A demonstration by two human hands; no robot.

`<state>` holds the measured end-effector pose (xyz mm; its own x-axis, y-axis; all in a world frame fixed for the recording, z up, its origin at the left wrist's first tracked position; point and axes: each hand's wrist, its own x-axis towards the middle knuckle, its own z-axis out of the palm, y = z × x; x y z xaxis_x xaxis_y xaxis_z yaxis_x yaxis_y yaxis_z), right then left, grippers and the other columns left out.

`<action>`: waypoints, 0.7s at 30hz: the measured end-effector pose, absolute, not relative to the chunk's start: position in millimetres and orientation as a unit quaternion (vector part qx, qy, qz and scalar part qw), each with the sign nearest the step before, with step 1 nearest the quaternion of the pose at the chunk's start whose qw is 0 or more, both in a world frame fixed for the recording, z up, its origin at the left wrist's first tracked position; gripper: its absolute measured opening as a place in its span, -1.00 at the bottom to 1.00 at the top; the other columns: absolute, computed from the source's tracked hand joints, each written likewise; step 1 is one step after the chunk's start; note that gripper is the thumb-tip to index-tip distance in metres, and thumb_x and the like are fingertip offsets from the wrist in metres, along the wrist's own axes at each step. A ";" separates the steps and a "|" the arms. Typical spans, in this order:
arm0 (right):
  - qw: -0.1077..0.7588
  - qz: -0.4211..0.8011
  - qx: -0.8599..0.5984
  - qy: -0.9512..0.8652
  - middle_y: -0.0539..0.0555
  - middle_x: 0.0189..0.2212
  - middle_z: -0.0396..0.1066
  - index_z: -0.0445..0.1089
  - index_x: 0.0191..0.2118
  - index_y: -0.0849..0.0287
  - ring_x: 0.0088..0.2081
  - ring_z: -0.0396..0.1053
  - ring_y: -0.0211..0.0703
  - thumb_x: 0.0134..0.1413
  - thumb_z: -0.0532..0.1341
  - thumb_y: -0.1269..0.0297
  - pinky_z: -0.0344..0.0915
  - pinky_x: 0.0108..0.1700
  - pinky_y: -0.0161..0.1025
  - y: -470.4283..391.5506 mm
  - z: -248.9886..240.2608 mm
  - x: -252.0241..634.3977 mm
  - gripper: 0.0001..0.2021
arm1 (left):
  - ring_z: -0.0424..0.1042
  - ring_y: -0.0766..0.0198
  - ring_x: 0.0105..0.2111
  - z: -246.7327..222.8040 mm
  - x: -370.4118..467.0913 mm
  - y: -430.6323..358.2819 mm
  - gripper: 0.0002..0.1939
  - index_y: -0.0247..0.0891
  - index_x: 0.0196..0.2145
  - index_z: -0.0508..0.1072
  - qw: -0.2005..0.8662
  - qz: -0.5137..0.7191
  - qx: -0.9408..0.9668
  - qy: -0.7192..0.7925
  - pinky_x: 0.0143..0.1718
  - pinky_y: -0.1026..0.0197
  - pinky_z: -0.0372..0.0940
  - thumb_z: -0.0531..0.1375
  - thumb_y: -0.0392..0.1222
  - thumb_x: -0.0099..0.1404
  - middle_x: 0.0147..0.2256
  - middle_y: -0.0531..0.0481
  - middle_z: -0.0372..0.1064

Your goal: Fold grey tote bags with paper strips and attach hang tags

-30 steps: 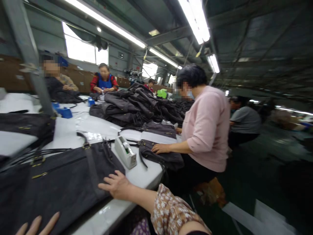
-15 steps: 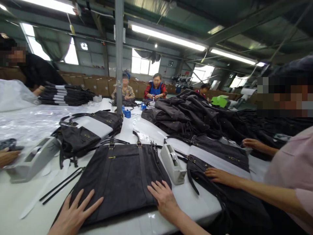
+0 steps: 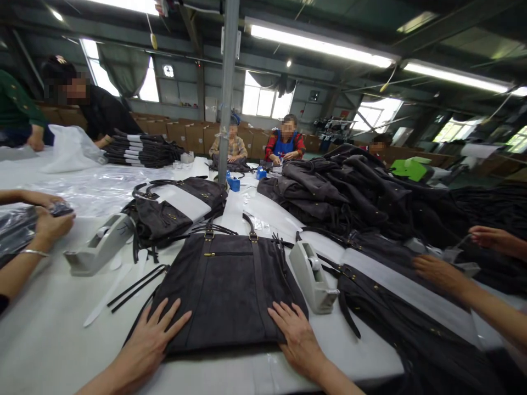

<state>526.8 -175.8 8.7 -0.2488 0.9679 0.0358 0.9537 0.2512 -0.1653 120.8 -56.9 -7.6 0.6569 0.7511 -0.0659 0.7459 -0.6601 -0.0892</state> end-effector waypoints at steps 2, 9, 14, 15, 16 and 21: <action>0.064 0.058 -0.608 -0.789 0.06 0.26 0.03 -0.03 0.29 0.05 0.26 -0.02 0.00 -0.09 0.08 0.41 -0.15 0.26 0.09 -175.9 10.5 525.7 -0.26 | -0.18 -0.14 0.28 0.0 122.6 -59.2 -0.04 0.18 0.26 -0.19 0.014 0.061 -0.906 -0.418 0.19 -0.27 -0.23 0.07 -0.41 -0.03 0.32 -0.01 -0.22; 0.064 0.052 -0.586 -0.806 0.11 0.27 0.00 -0.06 0.30 0.05 0.25 -0.02 0.07 -0.10 0.14 0.30 -0.16 0.25 0.11 -176.9 19.0 525.6 -0.23 | -0.23 -0.21 0.28 8.2 118.6 -57.5 -0.14 0.15 0.27 -0.24 -0.013 0.065 -0.917 -0.393 0.17 -0.33 -0.21 0.11 -0.21 0.13 0.33 -0.08 -0.31; 0.065 0.032 -0.580 -0.811 0.17 0.27 -0.01 -0.09 0.31 0.00 0.25 -0.01 0.15 -0.06 0.23 0.14 -0.14 0.22 0.17 -174.8 11.3 527.9 -0.20 | -0.24 -0.24 0.27 10.4 112.7 -57.0 -0.22 0.10 0.28 -0.23 -0.018 0.059 -0.927 -0.369 0.16 -0.35 -0.19 0.10 0.04 0.23 0.33 -0.16 -0.34; 0.064 0.029 -0.579 -0.812 0.18 0.27 0.00 -0.09 0.31 -0.02 0.25 -0.01 0.15 -0.05 0.23 0.13 -0.13 0.21 0.18 -174.1 8.9 528.6 -0.21 | -0.25 -0.25 0.27 10.6 111.9 -57.6 -0.22 0.09 0.28 -0.22 -0.016 0.053 -0.930 -0.363 0.16 -0.36 -0.19 0.10 0.12 0.22 0.33 -0.17 -0.36; 0.064 0.026 -0.577 -0.814 0.18 0.26 0.00 -0.09 0.30 -0.04 0.24 0.00 0.15 -0.03 0.24 0.12 -0.12 0.21 0.19 -173.5 6.8 529.3 -0.22 | -0.24 -0.26 0.27 10.5 111.3 -58.3 -0.21 0.10 0.28 -0.19 -0.012 0.046 -0.932 -0.359 0.16 -0.36 -0.19 0.10 0.18 0.20 0.33 -0.18 -0.38; 0.065 0.025 -0.576 -0.814 0.19 0.26 0.01 -0.05 0.28 -0.11 0.23 0.01 0.17 -0.03 0.28 0.10 -0.11 0.20 0.20 -175.2 6.2 529.8 -0.23 | -0.20 -0.27 0.26 3.3 109.2 -63.1 -0.25 0.18 0.25 -0.11 0.025 -0.002 -0.935 -0.355 0.15 -0.36 -0.14 0.16 0.10 0.20 0.33 -0.14 -0.41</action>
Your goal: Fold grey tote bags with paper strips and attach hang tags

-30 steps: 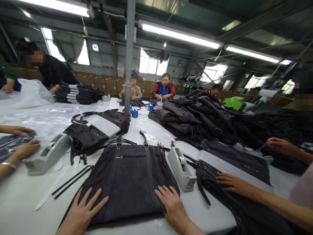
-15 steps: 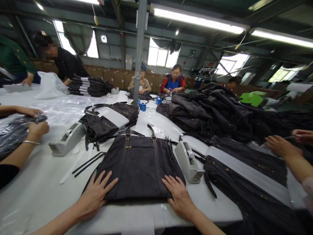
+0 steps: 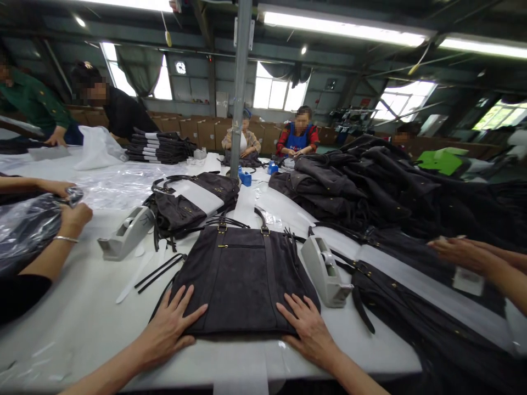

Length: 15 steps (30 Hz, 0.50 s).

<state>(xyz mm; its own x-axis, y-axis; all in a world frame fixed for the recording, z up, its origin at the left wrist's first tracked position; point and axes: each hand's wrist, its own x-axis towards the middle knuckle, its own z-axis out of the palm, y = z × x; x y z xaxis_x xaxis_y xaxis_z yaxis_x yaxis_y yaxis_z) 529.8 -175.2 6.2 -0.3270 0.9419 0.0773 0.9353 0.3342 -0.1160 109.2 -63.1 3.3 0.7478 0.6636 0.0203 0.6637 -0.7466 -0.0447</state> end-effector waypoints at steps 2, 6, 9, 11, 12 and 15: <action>0.062 0.035 -0.581 -0.811 0.19 0.25 0.03 -0.05 0.28 -0.13 0.23 0.02 0.16 -0.05 0.29 0.08 -0.11 0.20 0.20 -177.6 10.4 528.6 -0.22 | -0.19 -0.27 0.26 -3.6 106.9 -65.1 -0.28 0.20 0.25 -0.10 0.030 -0.013 -0.936 -0.351 0.15 -0.36 -0.12 0.16 0.06 0.21 0.33 -0.13 -0.40; 0.056 0.055 -0.590 -0.804 0.18 0.25 0.03 -0.04 0.27 -0.15 0.24 0.01 0.15 -0.05 0.28 0.04 -0.13 0.20 0.21 -181.5 18.1 526.4 -0.23 | -0.19 -0.26 0.26 -10.5 104.0 -64.9 -0.30 0.17 0.24 -0.05 0.018 0.001 -0.934 -0.356 0.16 -0.35 -0.13 0.14 0.09 0.21 0.32 -0.14 -0.27; 0.053 0.067 -0.596 -0.799 0.19 0.25 0.05 -0.02 0.26 -0.16 0.22 0.02 0.17 -0.08 0.29 0.01 -0.14 0.20 0.22 -182.7 19.8 526.1 -0.22 | -0.06 -0.22 0.24 11.7 116.5 -55.9 -0.40 0.16 0.20 0.09 -0.039 0.055 -0.930 -0.362 0.14 -0.33 -0.09 0.03 0.23 0.23 0.26 -0.16 -0.03; 0.060 0.072 -0.598 -0.796 0.18 0.24 0.06 -0.01 0.26 -0.16 0.22 0.03 0.16 -0.08 0.29 -0.01 -0.15 0.20 0.21 -183.4 19.7 526.1 -0.23 | 0.19 -0.12 0.13 39.5 134.6 -45.1 -0.49 0.16 0.13 0.24 -0.108 0.098 -0.925 -0.350 0.10 -0.28 0.02 -0.13 0.25 0.30 0.12 -0.13 0.24; 0.065 0.073 -0.599 -0.795 0.17 0.24 0.06 0.00 0.26 -0.16 0.22 0.03 0.15 -0.06 0.27 -0.04 -0.15 0.20 0.21 -183.9 19.5 526.1 -0.25 | 0.29 -0.04 0.05 53.5 144.8 -38.9 -0.49 0.14 0.07 0.31 -0.140 0.112 -0.923 -0.340 0.07 -0.25 0.07 -0.21 0.23 0.33 0.02 -0.10 0.34; 0.082 0.074 -0.600 -0.793 0.15 0.24 0.07 0.00 0.25 -0.17 0.22 0.03 0.12 0.01 0.18 -0.11 -0.16 0.21 0.18 -185.8 18.7 526.4 -0.31 | 0.31 -0.01 0.03 76.0 167.0 -22.0 -0.45 0.11 -0.02 0.40 -0.145 0.105 -0.927 -0.331 0.10 -0.30 0.00 -0.26 0.23 0.33 -0.01 -0.05 0.36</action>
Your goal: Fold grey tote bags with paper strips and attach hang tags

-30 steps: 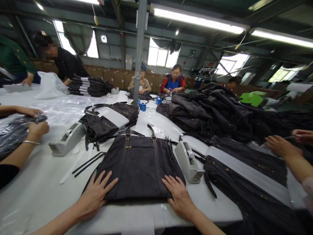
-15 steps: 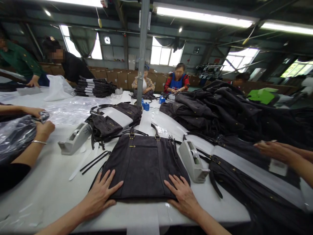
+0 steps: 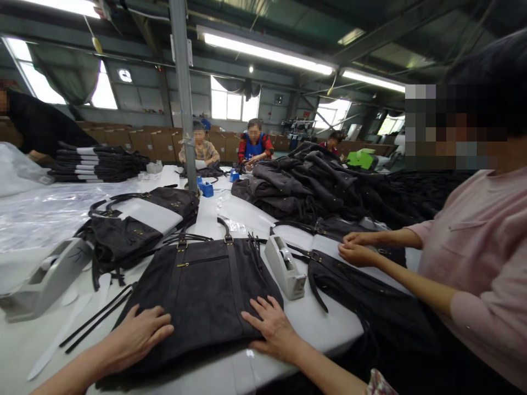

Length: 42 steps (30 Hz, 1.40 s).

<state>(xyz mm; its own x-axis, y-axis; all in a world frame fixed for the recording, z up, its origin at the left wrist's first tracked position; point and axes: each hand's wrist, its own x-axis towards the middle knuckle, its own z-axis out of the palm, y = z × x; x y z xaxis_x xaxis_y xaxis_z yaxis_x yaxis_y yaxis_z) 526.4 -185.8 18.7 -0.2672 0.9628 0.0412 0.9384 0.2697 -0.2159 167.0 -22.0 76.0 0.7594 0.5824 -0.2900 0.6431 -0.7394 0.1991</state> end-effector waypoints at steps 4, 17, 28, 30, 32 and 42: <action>0.089 0.074 -0.601 -0.791 0.14 0.24 0.07 -0.01 0.25 -0.19 0.22 0.03 0.11 0.01 0.16 -0.14 -0.15 0.21 0.18 -188.2 16.8 527.9 -0.31 | -0.02 -0.23 0.22 36.7 157.3 -17.7 -0.43 0.17 0.18 0.14 0.030 -0.062 0.922 0.381 0.13 -0.39 -0.15 -0.07 0.29 0.25 0.24 -0.03 0.04; 0.072 0.061 -0.596 -0.797 0.17 0.24 0.05 0.02 0.25 -0.16 0.22 0.02 0.16 -0.12 0.31 0.04 -0.15 0.20 0.19 -182.7 12.9 526.8 -0.22 | -0.18 -0.23 0.26 41.9 172.6 -23.5 -0.43 0.11 0.22 0.06 0.050 -0.028 0.944 0.324 0.16 -0.41 -0.29 -0.08 0.24 0.29 0.30 -0.06 -0.16; 0.076 0.036 -0.590 -0.803 0.17 0.23 0.07 0.08 0.24 -0.09 0.22 0.02 0.15 -0.04 0.28 0.07 -0.19 0.21 0.15 -174.9 9.0 520.0 -0.31 | -0.33 -0.28 0.27 20.4 209.8 -63.7 -0.37 0.15 0.26 -0.15 0.109 -0.046 0.951 0.284 0.13 -0.43 -0.36 -0.13 0.27 0.30 0.33 -0.03 -0.31; 0.079 0.037 -0.590 -0.803 0.18 0.23 0.07 0.08 0.24 -0.07 0.22 0.01 0.15 -0.03 0.27 0.03 -0.21 0.22 0.14 -175.8 8.9 518.0 -0.31 | -0.33 -0.26 0.28 17.4 207.1 -64.0 -0.38 0.14 0.26 -0.13 0.103 -0.041 0.954 0.277 0.15 -0.40 -0.37 -0.11 0.25 0.31 0.33 -0.04 -0.33; 0.080 0.036 -0.594 -0.800 0.17 0.22 0.08 0.08 0.24 -0.07 0.21 0.02 0.14 -0.03 0.26 -0.02 -0.22 0.22 0.14 -178.6 8.7 516.7 -0.30 | -0.31 -0.24 0.28 14.8 205.1 -65.6 -0.42 0.16 0.26 -0.13 0.098 -0.037 0.960 0.259 0.16 -0.39 -0.35 -0.12 0.21 0.33 0.34 -0.03 -0.37; 0.089 0.036 -0.605 -0.791 0.15 0.22 0.08 0.06 0.24 -0.07 0.21 0.01 0.08 0.03 0.19 -0.08 -0.21 0.22 0.11 -190.1 17.0 515.5 -0.33 | -0.17 -0.10 0.27 13.1 227.2 -71.5 -0.53 0.09 0.21 0.09 0.115 -0.043 0.976 0.182 0.15 -0.38 -0.12 -0.10 0.08 0.36 0.28 -0.05 -0.10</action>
<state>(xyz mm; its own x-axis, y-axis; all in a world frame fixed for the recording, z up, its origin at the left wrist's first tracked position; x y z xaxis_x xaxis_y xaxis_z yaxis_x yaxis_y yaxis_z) 515.5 -190.1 17.0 -0.2529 0.9627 0.0960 0.9498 0.2660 -0.1648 227.2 -71.5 13.1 0.9300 0.3456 -0.1252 0.3653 -0.9071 0.2090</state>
